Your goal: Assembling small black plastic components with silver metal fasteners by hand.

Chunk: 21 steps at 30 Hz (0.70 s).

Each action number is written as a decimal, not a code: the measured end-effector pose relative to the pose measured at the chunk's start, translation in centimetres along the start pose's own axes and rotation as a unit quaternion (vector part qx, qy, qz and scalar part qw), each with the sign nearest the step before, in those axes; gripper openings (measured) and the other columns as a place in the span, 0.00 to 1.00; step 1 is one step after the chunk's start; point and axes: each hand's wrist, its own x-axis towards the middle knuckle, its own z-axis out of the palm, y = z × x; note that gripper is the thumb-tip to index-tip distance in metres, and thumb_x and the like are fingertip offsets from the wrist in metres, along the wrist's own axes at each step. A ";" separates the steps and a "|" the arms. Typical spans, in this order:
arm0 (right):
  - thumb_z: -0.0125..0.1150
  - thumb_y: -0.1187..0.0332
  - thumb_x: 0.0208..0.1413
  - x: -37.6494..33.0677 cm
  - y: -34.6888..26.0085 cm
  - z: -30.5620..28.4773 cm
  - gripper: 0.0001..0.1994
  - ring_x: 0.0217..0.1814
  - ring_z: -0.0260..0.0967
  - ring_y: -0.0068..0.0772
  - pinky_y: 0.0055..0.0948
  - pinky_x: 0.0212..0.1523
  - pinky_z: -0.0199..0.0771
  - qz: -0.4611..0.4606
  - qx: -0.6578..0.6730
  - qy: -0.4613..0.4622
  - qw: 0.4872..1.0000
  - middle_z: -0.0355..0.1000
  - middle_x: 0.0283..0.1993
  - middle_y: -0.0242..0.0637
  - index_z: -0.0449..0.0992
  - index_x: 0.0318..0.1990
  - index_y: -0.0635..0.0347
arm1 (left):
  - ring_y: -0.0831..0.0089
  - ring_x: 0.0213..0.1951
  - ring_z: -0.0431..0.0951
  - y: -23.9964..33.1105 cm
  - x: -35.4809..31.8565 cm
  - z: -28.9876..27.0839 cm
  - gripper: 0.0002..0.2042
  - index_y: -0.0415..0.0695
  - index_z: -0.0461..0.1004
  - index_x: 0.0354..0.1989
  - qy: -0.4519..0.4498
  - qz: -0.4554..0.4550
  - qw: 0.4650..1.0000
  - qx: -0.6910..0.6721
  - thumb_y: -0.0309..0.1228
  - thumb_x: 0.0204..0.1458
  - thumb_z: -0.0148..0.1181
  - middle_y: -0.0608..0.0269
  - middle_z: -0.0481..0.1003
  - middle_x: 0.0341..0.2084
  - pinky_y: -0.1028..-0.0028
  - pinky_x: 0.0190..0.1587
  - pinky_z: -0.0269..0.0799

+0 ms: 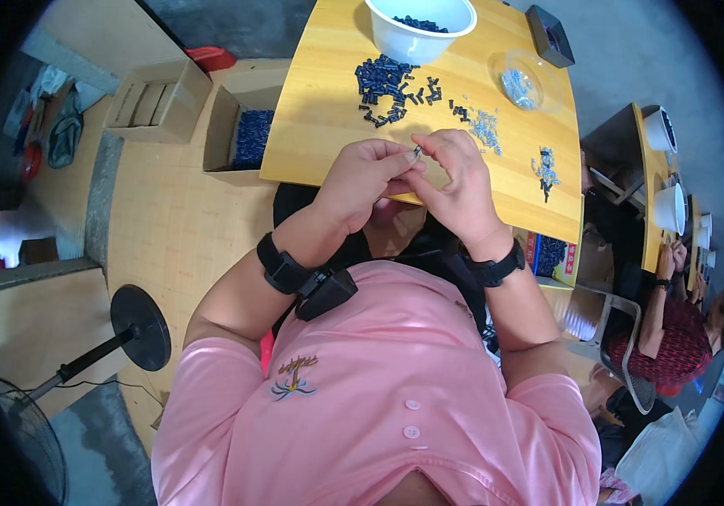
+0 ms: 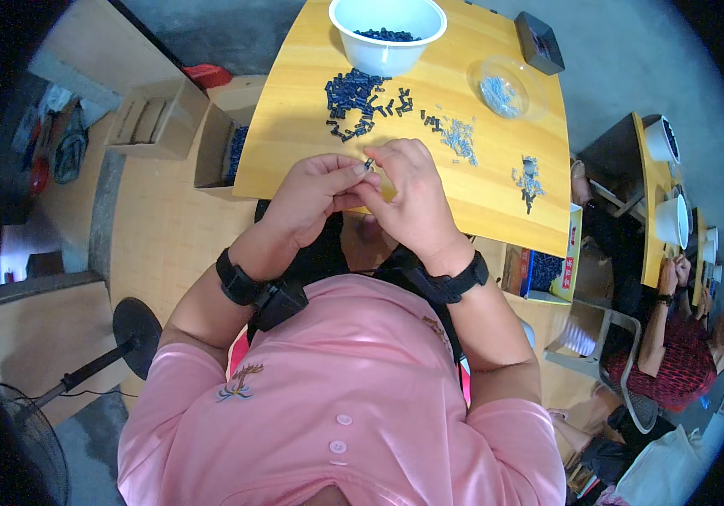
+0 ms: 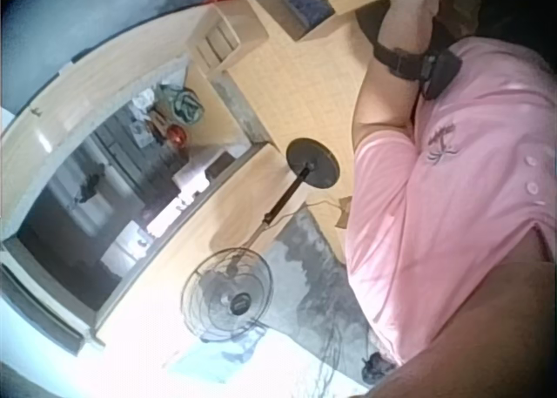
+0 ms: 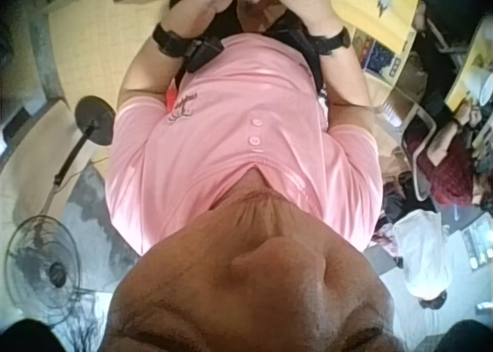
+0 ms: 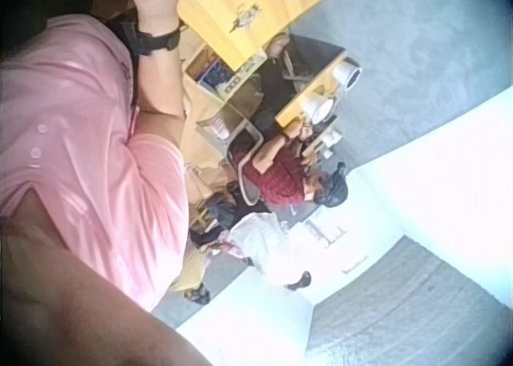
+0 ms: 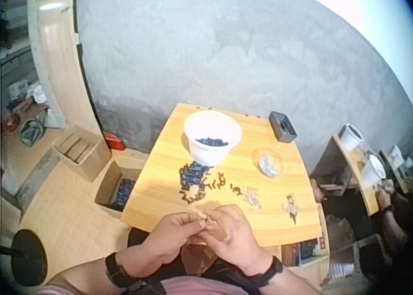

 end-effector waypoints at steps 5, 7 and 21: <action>0.62 0.75 0.40 -0.7 0.4 0.5 0.16 0.42 0.65 0.49 0.37 0.43 0.67 -0.011 -0.028 0.018 0.999 0.68 0.37 0.47 0.72 0.41 0.66 | 0.75 0.33 0.77 -0.9 0.0 0.0 0.08 0.37 0.72 0.36 0.007 -0.015 1.000 -0.019 0.29 0.55 0.54 0.59 0.76 0.32 0.76 0.38 0.76; 0.61 0.75 0.41 -0.8 0.3 0.5 0.15 0.41 0.65 0.48 0.38 0.43 0.67 -0.033 -0.024 0.006 0.999 0.68 0.37 0.46 0.72 0.41 0.67 | 0.76 0.31 0.77 -1.2 0.0 -0.2 0.08 0.36 0.73 0.37 0.002 -0.036 0.999 -0.014 0.29 0.55 0.54 0.59 0.76 0.30 0.78 0.36 0.76; 0.59 0.74 0.41 -2.0 -0.6 -0.2 0.12 0.42 0.63 0.50 0.38 0.43 0.66 -0.015 -0.073 -0.028 0.997 0.67 0.36 0.48 0.71 0.36 0.67 | 0.79 0.29 0.75 -2.4 -1.3 0.9 0.09 0.35 0.76 0.32 0.033 -0.015 0.999 0.034 0.30 0.55 0.55 0.62 0.75 0.27 0.81 0.33 0.74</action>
